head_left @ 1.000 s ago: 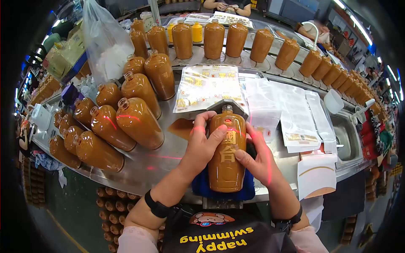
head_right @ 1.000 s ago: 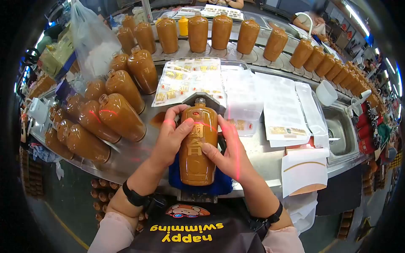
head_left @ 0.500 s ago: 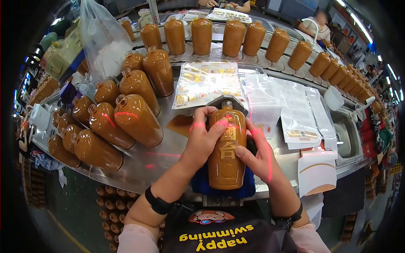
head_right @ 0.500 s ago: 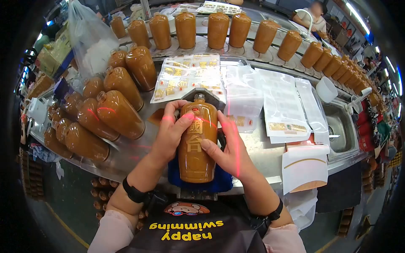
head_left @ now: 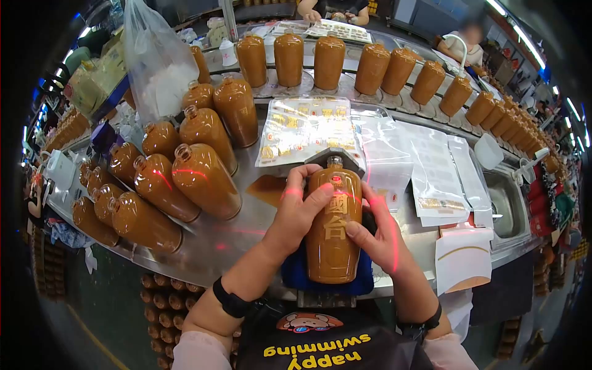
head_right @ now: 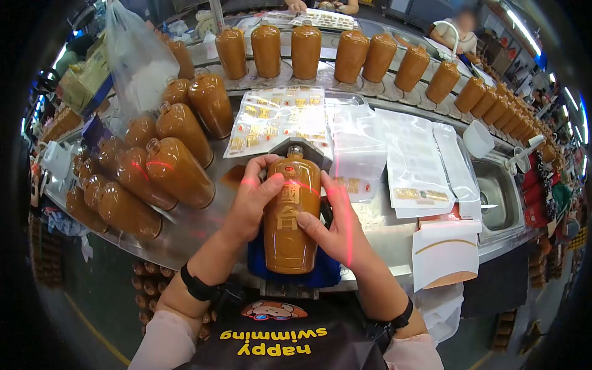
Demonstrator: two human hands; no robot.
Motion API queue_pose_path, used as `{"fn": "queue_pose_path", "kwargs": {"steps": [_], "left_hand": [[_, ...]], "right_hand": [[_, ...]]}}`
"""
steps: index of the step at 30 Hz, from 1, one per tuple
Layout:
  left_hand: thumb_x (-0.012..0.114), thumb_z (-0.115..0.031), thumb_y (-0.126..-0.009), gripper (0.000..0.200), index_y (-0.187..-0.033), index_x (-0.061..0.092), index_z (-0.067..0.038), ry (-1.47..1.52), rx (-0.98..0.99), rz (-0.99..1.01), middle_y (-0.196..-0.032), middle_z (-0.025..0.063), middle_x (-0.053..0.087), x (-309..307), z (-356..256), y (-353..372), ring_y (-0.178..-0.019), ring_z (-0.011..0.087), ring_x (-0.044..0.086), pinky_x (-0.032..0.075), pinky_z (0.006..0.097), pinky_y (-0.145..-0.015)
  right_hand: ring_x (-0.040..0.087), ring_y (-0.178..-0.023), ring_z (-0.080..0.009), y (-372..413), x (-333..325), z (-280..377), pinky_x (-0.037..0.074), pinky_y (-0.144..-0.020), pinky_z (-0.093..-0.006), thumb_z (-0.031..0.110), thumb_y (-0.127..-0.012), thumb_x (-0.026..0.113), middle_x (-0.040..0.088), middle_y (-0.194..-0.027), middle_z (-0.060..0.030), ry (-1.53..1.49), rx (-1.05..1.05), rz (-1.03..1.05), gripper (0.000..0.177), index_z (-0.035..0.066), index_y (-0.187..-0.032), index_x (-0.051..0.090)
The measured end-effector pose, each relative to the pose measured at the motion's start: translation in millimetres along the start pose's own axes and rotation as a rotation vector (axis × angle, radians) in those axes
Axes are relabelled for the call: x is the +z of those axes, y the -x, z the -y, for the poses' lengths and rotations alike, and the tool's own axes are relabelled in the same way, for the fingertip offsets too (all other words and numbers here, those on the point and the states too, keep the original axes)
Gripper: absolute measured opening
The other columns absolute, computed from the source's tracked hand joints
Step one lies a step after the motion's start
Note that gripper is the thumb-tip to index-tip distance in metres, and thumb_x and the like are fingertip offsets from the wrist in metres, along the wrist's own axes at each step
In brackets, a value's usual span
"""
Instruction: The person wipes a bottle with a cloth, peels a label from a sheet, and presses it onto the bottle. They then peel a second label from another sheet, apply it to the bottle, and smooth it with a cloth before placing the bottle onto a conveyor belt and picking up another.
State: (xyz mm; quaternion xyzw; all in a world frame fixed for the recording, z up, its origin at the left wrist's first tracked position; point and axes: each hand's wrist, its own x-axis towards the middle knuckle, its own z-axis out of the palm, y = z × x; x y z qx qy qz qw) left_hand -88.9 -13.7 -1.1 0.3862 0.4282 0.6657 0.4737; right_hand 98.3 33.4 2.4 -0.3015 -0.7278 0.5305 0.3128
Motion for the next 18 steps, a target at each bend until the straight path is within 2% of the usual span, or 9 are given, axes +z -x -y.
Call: {"fn": "queue_pose_path", "kwargs": {"steps": [3, 4, 10, 16, 18], "left_hand": [[0.058, -0.02, -0.096, 0.039, -0.126, 0.041, 0.0, -0.002, -0.037, 0.023, -0.117, 0.0112, 0.054, -1.3, -0.9, -8.7, -0.104, 0.012, 0.055, 0.047, 0.0269, -0.091], [0.058, -0.019, -0.097, 0.034, -0.121, 0.044, 0.0, -0.032, -0.022, 0.004, -0.114, 0.0113, 0.055, 0.2, 0.8, -11.4, -0.101, 0.0115, 0.056, 0.048, 0.0264, -0.088], [0.059, -0.019, -0.096, 0.032, -0.119, 0.046, 0.0, -0.171, -0.017, -0.022, -0.109, 0.0094, 0.054, -1.8, 5.5, -19.5, -0.099, 0.0104, 0.055, 0.049, 0.0258, -0.086], [0.059, -0.02, -0.096, 0.033, -0.12, 0.046, -0.001, -0.007, 0.0, -0.049, -0.109, 0.0085, 0.054, 0.3, 3.1, -15.9, -0.097, 0.0093, 0.055, 0.048, 0.0237, -0.081], [0.058, -0.019, -0.097, 0.032, -0.12, 0.046, -0.001, -0.04, -0.054, -0.023, -0.111, 0.0082, 0.054, 1.0, 1.8, -16.8, -0.098, 0.0095, 0.055, 0.047, 0.0242, -0.083]], "right_hand": [[0.043, -0.131, -0.0318, 0.7, -0.5, -2.1, 0.037, -0.107, -0.0403, 0.037, -0.088, 0.071, 0.038, -0.143, -0.0259, 0.04, 0.009, -0.003, 0.084, -0.005, -0.147, 0.029], [0.042, -0.132, -0.0327, 0.7, -0.7, -2.7, 0.036, -0.108, -0.0408, 0.038, -0.088, 0.071, 0.037, -0.144, -0.0265, 0.051, 0.013, -0.001, 0.084, -0.005, -0.147, 0.029], [0.038, -0.136, -0.036, 0.8, -1.0, 0.4, 0.032, -0.111, -0.0429, 0.04, -0.087, 0.071, 0.035, -0.146, -0.0285, 0.052, 0.015, -0.004, 0.086, -0.004, -0.148, 0.028], [0.042, -0.132, -0.034, 1.0, -1.3, 2.4, 0.036, -0.108, -0.041, 0.039, -0.087, 0.071, 0.036, -0.145, -0.0274, 0.052, 0.012, -0.003, 0.087, -0.004, -0.148, 0.028], [0.043, -0.132, -0.0338, 1.0, -1.1, 3.6, 0.037, -0.107, -0.0405, 0.039, -0.087, 0.071, 0.036, -0.144, -0.0272, 0.036, 0.012, -0.001, 0.086, -0.004, -0.148, 0.028]]}}
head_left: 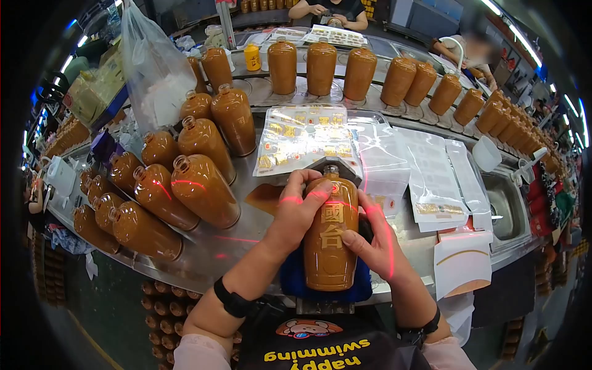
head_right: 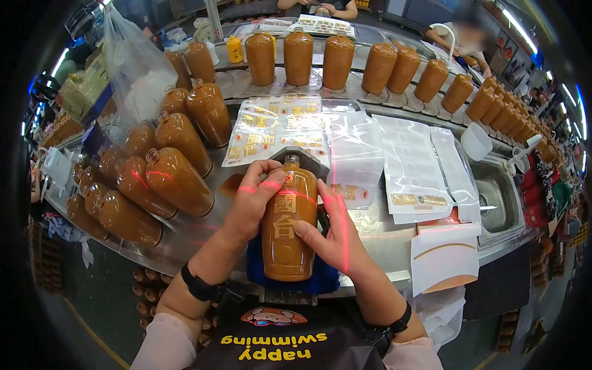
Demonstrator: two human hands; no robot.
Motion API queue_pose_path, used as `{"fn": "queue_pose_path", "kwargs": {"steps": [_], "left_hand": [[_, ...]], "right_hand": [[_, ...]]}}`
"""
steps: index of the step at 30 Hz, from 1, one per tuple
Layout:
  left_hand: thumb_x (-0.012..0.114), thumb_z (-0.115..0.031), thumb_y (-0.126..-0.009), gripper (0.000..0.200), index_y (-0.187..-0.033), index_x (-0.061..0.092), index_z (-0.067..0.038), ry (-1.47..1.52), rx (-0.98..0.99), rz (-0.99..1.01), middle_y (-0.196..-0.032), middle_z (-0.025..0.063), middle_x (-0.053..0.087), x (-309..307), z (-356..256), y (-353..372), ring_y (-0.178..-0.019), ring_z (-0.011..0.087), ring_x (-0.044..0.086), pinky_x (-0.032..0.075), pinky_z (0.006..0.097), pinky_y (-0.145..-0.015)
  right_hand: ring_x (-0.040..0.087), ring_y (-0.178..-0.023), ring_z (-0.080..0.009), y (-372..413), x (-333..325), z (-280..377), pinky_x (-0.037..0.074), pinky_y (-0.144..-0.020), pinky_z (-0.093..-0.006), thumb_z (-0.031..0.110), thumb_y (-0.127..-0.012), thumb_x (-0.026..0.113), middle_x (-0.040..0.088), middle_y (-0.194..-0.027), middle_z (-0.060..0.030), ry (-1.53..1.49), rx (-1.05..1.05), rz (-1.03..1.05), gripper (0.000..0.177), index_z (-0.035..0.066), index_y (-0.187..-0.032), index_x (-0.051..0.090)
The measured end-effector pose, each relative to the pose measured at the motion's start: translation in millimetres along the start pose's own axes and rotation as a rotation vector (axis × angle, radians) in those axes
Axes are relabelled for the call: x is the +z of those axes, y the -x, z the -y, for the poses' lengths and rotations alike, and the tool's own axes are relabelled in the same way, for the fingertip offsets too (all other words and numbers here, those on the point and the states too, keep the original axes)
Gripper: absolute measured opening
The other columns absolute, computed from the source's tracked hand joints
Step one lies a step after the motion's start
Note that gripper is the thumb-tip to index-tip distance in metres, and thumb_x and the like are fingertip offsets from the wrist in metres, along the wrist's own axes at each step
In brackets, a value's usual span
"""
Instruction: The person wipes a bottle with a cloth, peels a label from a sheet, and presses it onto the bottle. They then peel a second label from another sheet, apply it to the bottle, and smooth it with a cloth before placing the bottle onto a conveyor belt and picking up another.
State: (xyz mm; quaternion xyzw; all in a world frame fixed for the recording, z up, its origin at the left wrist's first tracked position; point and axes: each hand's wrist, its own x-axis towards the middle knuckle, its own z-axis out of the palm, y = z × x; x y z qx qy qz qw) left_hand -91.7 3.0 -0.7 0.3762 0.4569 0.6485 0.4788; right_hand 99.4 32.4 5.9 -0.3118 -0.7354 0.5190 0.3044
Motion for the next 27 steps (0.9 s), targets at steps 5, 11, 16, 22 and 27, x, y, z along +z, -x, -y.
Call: {"fn": "queue_pose_path", "kwargs": {"steps": [5, 11, 16, 22, 27], "left_hand": [[0.055, -0.017, -0.098, 0.031, -0.124, 0.045, -0.002, -0.137, 0.123, -0.02, -0.111, 0.0076, 0.056, -3.0, 0.3, 0.4, -0.106, 0.0116, 0.052, 0.045, 0.0275, -0.092], [0.056, -0.024, -0.097, 0.037, -0.126, 0.056, -0.001, -0.815, 0.844, 0.219, -0.116, 0.0148, 0.06, -17.8, -24.3, 23.3, -0.118, 0.0264, 0.05, 0.041, 0.0364, -0.1], [0.046, -0.022, -0.102, 0.037, -0.13, 0.054, 0.001, -0.632, 0.669, 0.171, -0.119, 0.0131, 0.064, -17.2, -14.2, -4.9, -0.121, 0.0233, 0.05, 0.039, 0.0358, -0.105], [0.05, -0.013, -0.1, 0.032, -0.131, 0.047, -0.002, 0.207, 0.126, 0.22, -0.126, 0.0115, 0.057, -8.1, -5.4, -8.0, -0.117, 0.0158, 0.054, 0.046, 0.0281, -0.098], [0.053, -0.006, -0.096, 0.031, -0.126, 0.047, -0.005, 0.147, 0.11, 0.197, -0.122, 0.0093, 0.056, -4.9, -3.3, -11.2, -0.112, 0.0143, 0.054, 0.046, 0.0281, -0.098]], "right_hand": [[0.043, -0.132, -0.0336, 0.3, -0.1, -8.1, 0.039, -0.106, -0.0401, 0.039, -0.087, 0.071, 0.037, -0.143, -0.0269, 0.055, -0.012, -0.013, 0.086, -0.004, -0.148, 0.027], [0.041, -0.133, -0.0337, -0.2, -1.3, -4.4, 0.038, -0.107, -0.0411, 0.037, -0.087, 0.072, 0.036, -0.144, -0.0273, 0.043, -0.025, -0.004, 0.085, -0.004, -0.148, 0.028], [0.043, -0.132, -0.033, 0.0, -0.7, -4.3, 0.039, -0.106, -0.0403, 0.037, -0.087, 0.072, 0.037, -0.143, -0.0259, 0.047, -0.011, -0.003, 0.086, -0.004, -0.148, 0.028], [0.045, -0.128, -0.0313, -0.7, -1.2, -2.9, 0.04, -0.105, -0.0395, 0.037, -0.087, 0.072, 0.038, -0.142, -0.0244, 0.015, -0.015, 0.011, 0.086, -0.005, -0.148, 0.028], [0.046, -0.127, -0.0305, -1.6, -1.4, -0.9, 0.041, -0.104, -0.0389, 0.036, -0.087, 0.072, 0.038, -0.142, -0.0236, 0.012, -0.028, 0.019, 0.086, -0.005, -0.148, 0.027]]}}
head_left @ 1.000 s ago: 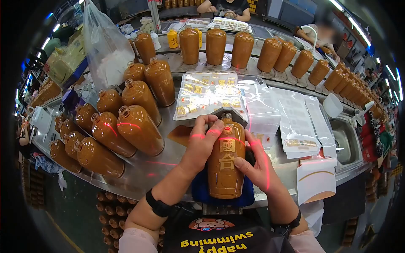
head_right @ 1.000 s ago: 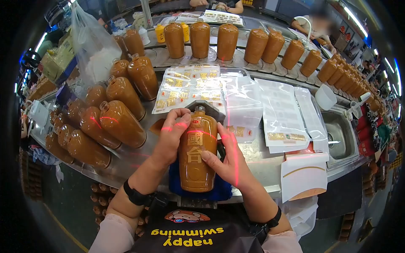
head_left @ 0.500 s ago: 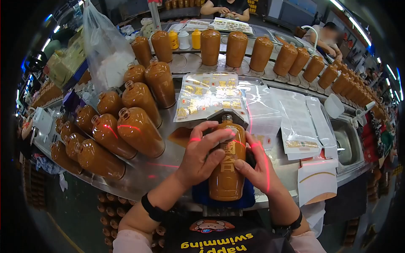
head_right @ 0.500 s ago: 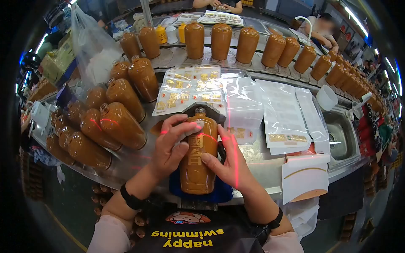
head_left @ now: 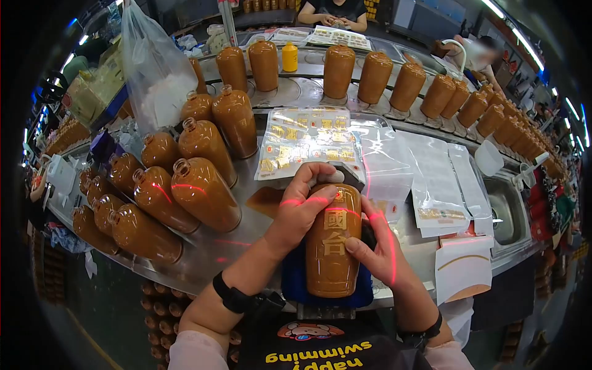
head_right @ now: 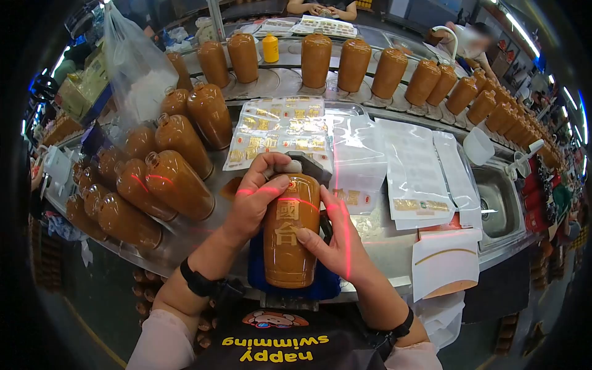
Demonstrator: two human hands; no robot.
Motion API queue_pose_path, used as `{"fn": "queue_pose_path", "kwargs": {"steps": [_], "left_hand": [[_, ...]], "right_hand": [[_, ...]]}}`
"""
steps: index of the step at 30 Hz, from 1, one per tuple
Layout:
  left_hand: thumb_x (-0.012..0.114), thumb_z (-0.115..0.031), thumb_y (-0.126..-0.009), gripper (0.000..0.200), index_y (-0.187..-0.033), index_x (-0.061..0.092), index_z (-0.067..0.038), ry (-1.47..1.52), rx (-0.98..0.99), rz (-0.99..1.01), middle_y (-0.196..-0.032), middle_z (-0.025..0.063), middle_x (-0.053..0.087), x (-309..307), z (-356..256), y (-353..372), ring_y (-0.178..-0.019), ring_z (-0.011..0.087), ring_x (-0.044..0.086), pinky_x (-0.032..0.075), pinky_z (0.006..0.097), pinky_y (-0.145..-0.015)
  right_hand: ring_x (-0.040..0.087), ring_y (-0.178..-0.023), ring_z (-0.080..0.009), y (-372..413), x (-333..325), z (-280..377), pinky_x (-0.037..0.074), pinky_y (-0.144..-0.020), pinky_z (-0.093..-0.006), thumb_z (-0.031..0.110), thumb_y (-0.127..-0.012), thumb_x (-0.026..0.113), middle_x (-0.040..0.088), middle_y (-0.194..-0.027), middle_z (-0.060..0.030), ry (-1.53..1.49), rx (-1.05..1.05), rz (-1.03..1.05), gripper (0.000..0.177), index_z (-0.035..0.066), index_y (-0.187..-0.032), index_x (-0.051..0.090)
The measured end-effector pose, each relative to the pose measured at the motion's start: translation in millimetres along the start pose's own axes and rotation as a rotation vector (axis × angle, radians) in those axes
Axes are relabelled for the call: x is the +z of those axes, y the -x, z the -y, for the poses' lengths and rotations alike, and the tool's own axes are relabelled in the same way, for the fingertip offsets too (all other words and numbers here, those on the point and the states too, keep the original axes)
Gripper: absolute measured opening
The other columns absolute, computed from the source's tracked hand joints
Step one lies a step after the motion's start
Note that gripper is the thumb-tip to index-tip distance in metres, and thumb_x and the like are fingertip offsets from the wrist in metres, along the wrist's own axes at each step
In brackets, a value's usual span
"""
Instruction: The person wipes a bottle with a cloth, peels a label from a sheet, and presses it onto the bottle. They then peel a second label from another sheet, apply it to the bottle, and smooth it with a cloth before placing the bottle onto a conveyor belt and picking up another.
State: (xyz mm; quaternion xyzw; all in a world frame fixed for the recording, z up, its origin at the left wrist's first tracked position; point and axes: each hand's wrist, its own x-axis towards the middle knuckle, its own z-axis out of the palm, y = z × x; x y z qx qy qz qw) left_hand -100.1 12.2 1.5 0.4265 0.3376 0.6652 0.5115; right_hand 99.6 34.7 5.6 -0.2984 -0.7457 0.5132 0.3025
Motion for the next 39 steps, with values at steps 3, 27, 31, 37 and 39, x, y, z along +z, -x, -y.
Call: {"fn": "queue_pose_path", "kwargs": {"steps": [3, 27, 31, 37, 39], "left_hand": [[0.054, -0.005, -0.095, 0.03, -0.124, 0.047, -0.007, -0.04, -0.008, 0.002, -0.12, 0.0084, 0.056, 0.9, -0.6, -3.5, -0.111, 0.0134, 0.054, 0.045, 0.0279, -0.097], [0.055, -0.006, -0.093, 0.037, -0.128, 0.043, -0.005, -0.071, -0.01, -0.036, -0.121, 0.0089, 0.051, 3.2, -0.1, 0.8, -0.11, 0.0138, 0.051, 0.042, 0.0284, -0.098], [0.055, -0.006, -0.093, 0.038, -0.129, 0.041, -0.005, -0.156, 0.021, -0.02, -0.122, 0.009, 0.051, 4.3, 0.3, 0.8, -0.111, 0.0141, 0.051, 0.042, 0.0284, -0.099], [0.057, -0.008, -0.093, 0.041, -0.13, 0.04, -0.005, -0.184, 0.029, 0.005, -0.122, 0.0095, 0.052, 0.6, 0.7, 2.8, -0.112, 0.015, 0.051, 0.042, 0.0289, -0.098], [0.057, -0.009, -0.093, 0.042, -0.131, 0.04, -0.005, -0.223, 0.041, 0.01, -0.122, 0.0095, 0.052, 2.3, 0.8, 2.9, -0.112, 0.0151, 0.051, 0.042, 0.0293, -0.098]], "right_hand": [[0.047, -0.124, -0.0291, 0.9, -1.1, -3.4, 0.041, -0.103, -0.0386, 0.036, -0.087, 0.072, 0.04, -0.141, -0.023, 0.025, -0.017, -0.01, 0.085, -0.004, -0.148, 0.028], [0.06, -0.087, -0.0098, -63.1, -61.5, 50.1, 0.05, -0.079, -0.0259, 0.008, -0.091, 0.06, 0.066, -0.095, -0.0036, -0.075, 0.165, 0.087, 0.021, 0.002, -0.11, 0.064], [0.06, -0.088, -0.0093, -60.7, -54.4, 50.3, 0.05, -0.079, -0.0255, 0.008, -0.09, 0.06, 0.066, -0.095, -0.003, -0.093, 0.149, 0.149, 0.021, 0.003, -0.11, 0.064], [0.061, -0.09, -0.0097, -59.4, -56.3, 47.1, 0.05, -0.081, -0.0253, 0.008, -0.09, 0.061, 0.066, -0.098, -0.0041, -0.074, 0.176, 0.109, 0.023, 0.002, -0.112, 0.063], [0.061, -0.091, -0.0109, -57.4, -53.0, 46.8, 0.05, -0.083, -0.0258, 0.009, -0.089, 0.06, 0.066, -0.099, -0.0047, -0.108, 0.165, 0.112, 0.025, 0.002, -0.113, 0.063]]}}
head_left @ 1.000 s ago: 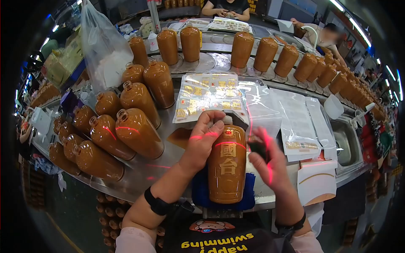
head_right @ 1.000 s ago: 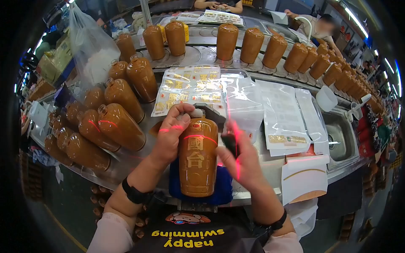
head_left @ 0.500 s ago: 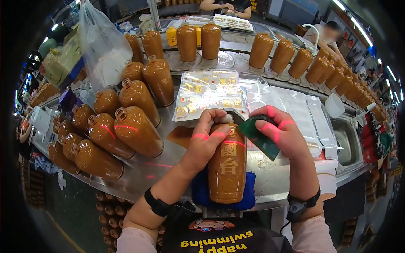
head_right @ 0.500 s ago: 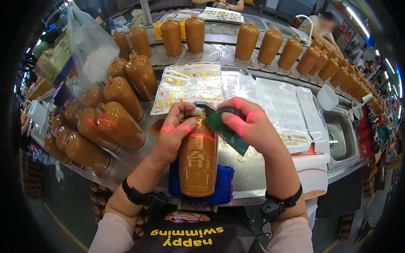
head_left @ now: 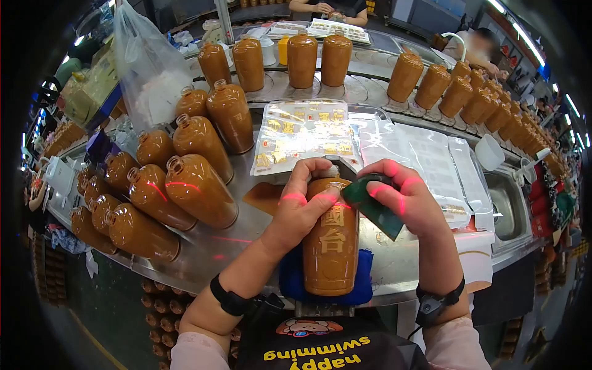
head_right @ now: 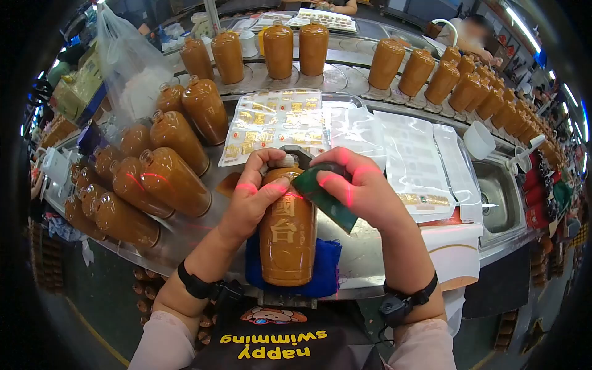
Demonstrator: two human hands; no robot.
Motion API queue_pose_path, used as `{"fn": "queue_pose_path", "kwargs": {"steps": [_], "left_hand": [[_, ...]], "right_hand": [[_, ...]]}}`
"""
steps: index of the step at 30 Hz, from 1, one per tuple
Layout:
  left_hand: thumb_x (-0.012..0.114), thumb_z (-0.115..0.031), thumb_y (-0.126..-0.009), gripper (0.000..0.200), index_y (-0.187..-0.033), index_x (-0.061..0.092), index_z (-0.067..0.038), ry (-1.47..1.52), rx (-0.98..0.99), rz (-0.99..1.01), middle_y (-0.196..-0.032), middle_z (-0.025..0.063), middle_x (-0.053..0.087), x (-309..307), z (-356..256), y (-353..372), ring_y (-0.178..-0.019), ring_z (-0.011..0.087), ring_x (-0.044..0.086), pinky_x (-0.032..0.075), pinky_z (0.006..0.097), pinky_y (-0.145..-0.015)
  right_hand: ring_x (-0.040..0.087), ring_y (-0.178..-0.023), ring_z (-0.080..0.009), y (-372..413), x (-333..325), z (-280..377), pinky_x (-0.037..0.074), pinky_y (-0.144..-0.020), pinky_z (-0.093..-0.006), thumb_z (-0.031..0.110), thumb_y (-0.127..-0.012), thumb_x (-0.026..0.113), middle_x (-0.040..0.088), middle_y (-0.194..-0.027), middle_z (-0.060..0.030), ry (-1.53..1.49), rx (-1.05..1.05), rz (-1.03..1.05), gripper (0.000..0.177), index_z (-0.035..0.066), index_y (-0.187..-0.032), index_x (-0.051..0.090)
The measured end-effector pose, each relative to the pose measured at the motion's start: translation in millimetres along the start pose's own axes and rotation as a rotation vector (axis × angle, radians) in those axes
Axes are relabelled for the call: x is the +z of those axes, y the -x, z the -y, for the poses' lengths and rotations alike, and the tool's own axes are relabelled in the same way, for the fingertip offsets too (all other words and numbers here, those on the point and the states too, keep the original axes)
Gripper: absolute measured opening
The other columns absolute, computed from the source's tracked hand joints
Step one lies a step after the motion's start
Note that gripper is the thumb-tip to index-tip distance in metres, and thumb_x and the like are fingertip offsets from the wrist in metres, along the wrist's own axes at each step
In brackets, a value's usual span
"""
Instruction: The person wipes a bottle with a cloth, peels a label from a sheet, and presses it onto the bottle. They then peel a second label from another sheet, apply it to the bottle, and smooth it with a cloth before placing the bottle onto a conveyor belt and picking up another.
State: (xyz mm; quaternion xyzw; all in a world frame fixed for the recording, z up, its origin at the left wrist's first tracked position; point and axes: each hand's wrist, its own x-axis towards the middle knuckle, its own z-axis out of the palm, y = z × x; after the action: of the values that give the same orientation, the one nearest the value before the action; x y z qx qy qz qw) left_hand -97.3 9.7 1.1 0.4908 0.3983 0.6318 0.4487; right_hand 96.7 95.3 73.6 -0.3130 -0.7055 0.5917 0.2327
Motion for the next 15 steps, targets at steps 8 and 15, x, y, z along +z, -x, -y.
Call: {"fn": "queue_pose_path", "kwargs": {"steps": [8, 15], "left_hand": [[0.056, -0.01, -0.094, 0.041, -0.131, 0.039, -0.004, -0.118, 0.029, -0.018, -0.122, 0.0096, 0.052, 0.3, 3.1, -0.6, -0.111, 0.0153, 0.052, 0.043, 0.0299, -0.098], [0.052, -0.008, -0.096, 0.037, -0.131, 0.04, -0.005, 0.23, -0.058, -0.027, -0.122, 0.0104, 0.052, 0.0, 0.4, 3.8, -0.112, 0.0148, 0.052, 0.044, 0.0296, -0.097]], "right_hand": [[0.061, -0.087, -0.01, 5.5, 2.1, -2.3, 0.05, -0.078, -0.0265, 0.006, -0.091, 0.061, 0.066, -0.098, -0.0064, 0.124, -0.098, -0.051, 0.027, 0.001, -0.117, 0.059], [0.056, -0.11, -0.0393, 18.2, 22.5, -10.0, 0.048, -0.094, -0.0436, -0.011, -0.077, 0.057, 0.055, -0.128, -0.0232, 0.77, -0.716, -0.159, 0.05, 0.002, -0.124, 0.058]]}}
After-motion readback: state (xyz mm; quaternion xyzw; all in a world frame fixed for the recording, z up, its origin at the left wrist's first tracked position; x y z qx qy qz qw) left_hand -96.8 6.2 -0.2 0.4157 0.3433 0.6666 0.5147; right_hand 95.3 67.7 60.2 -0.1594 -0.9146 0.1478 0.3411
